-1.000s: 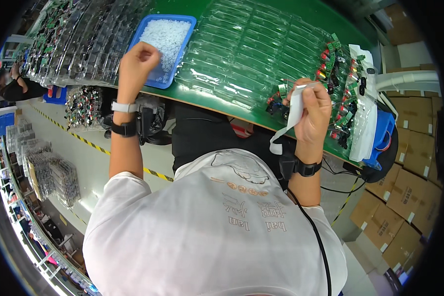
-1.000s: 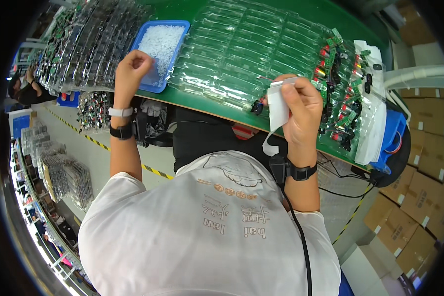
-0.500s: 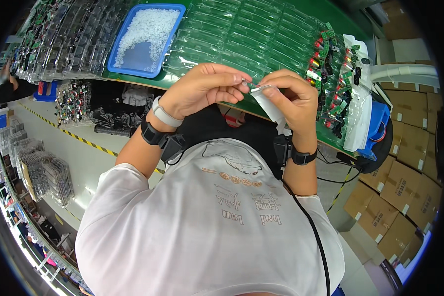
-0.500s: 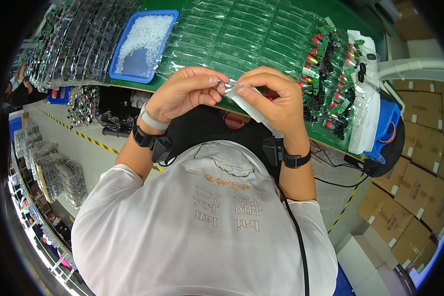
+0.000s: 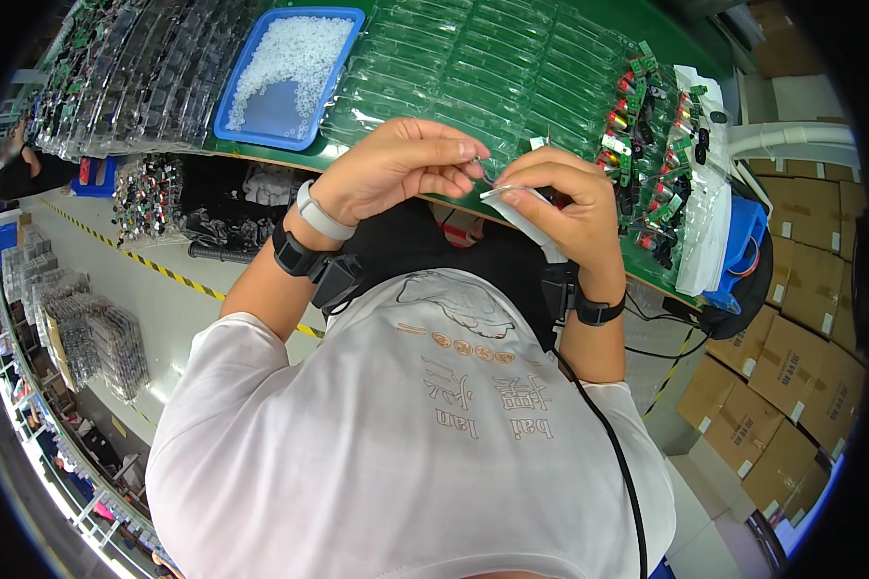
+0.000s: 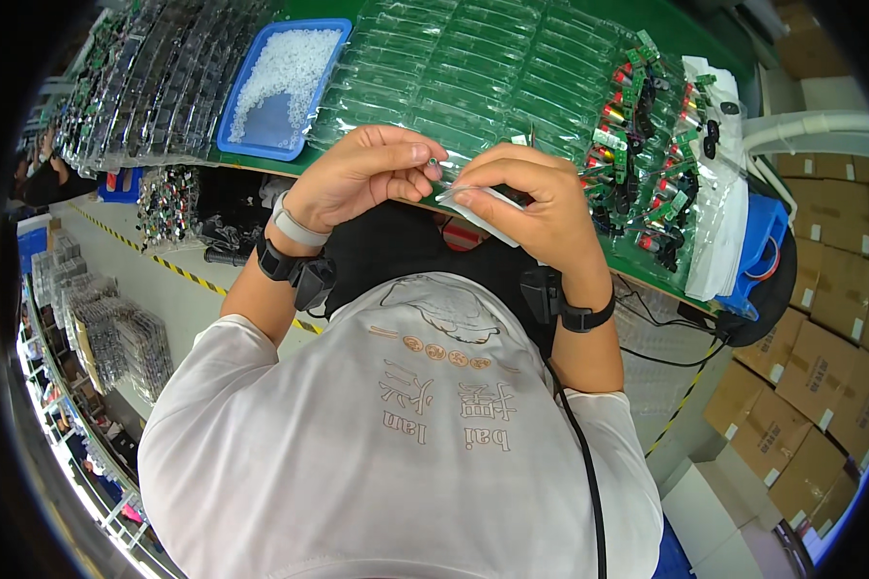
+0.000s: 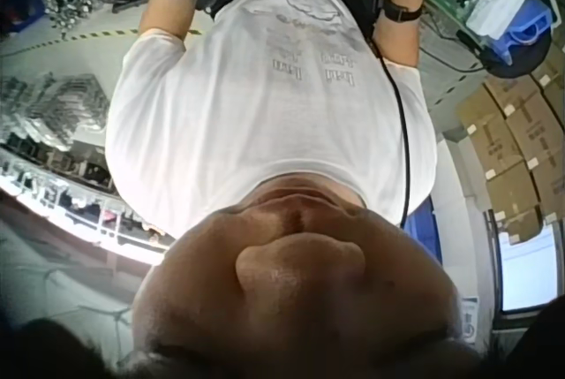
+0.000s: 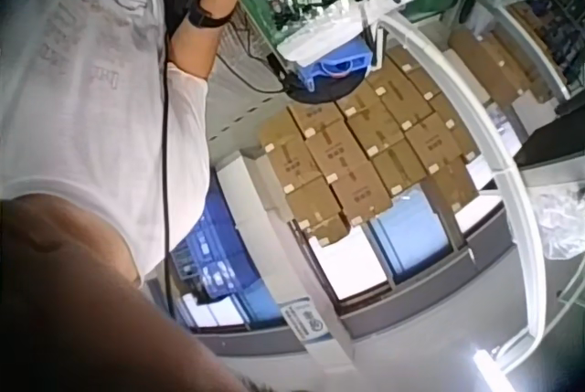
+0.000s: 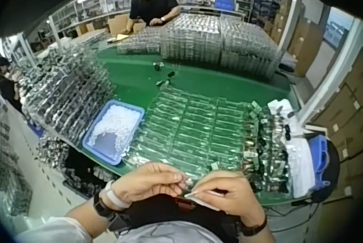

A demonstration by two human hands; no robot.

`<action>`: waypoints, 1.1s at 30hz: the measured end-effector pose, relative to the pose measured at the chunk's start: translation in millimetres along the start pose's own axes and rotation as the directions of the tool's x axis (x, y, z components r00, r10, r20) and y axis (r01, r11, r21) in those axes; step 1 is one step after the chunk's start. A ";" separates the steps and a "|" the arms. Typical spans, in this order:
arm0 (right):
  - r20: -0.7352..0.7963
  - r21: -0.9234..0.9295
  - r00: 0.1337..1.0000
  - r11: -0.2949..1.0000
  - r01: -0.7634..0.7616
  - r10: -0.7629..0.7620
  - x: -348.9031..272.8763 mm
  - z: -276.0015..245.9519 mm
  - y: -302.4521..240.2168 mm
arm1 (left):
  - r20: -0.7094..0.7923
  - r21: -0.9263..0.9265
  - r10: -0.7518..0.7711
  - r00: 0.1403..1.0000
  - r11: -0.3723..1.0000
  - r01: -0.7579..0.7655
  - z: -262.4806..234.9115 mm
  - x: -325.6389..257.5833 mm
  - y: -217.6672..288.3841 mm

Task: Wiping and cleaning small valve components with a cloth at a factory workbench.

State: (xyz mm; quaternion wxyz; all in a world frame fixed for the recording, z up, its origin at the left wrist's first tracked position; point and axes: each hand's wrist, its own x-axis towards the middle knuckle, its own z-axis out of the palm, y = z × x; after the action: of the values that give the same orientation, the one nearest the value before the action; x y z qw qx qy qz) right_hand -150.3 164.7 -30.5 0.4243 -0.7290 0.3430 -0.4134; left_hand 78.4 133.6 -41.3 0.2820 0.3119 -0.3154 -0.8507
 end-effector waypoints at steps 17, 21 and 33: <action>0.000 -0.032 1.000 0.999 -0.014 0.014 -6.8 -8.3 -0.1 | -0.069 0.166 -0.064 0.996 0.983 0.075 8.5 7.3 1.7; 0.006 -0.027 1.000 0.999 -0.020 0.020 -6.5 -9.5 1.0 | -0.057 0.162 -0.107 0.993 0.980 0.115 7.3 8.4 2.9; -0.304 0.311 0.950 0.936 0.166 -0.067 -28.1 -17.2 18.1 | 0.172 0.398 0.207 0.963 0.880 -0.261 46.0 35.0 63.6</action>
State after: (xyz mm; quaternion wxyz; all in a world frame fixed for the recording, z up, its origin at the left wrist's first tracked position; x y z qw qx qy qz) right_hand -180.3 175.5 -50.5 0.4611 -0.5978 0.2821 -0.5920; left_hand 41.2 85.7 19.6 0.2895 0.2708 -0.5419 -0.7411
